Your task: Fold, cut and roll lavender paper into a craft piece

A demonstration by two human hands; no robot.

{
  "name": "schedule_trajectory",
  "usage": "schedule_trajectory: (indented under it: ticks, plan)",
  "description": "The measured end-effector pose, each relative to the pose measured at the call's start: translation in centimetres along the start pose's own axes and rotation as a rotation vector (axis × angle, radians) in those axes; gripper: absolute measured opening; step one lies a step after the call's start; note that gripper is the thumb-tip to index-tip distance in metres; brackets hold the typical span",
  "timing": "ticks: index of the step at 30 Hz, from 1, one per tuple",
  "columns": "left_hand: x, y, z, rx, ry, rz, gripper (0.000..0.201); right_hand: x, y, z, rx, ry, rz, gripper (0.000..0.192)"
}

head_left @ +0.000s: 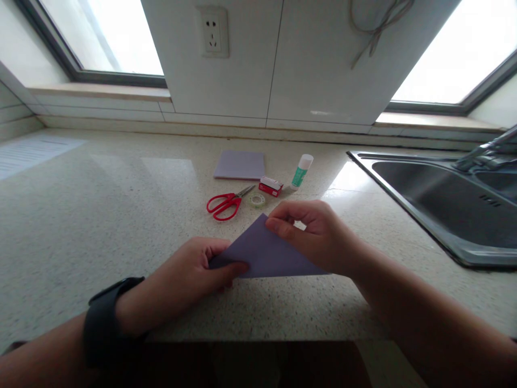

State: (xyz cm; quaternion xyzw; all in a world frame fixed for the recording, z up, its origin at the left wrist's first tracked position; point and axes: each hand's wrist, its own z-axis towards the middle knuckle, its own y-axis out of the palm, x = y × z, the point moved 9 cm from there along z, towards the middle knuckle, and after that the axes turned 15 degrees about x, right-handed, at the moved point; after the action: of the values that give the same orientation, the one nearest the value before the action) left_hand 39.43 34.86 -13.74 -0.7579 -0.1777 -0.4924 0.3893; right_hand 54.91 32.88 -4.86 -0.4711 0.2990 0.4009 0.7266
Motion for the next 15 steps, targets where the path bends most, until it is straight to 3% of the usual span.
schedule_trajectory:
  ticks: [15]
  plan:
    - [0.64, 0.12, -0.13, -0.016, 0.018, -0.003, 0.041, -0.04, 0.31, -0.05, -0.024, 0.021, 0.018, 0.023]
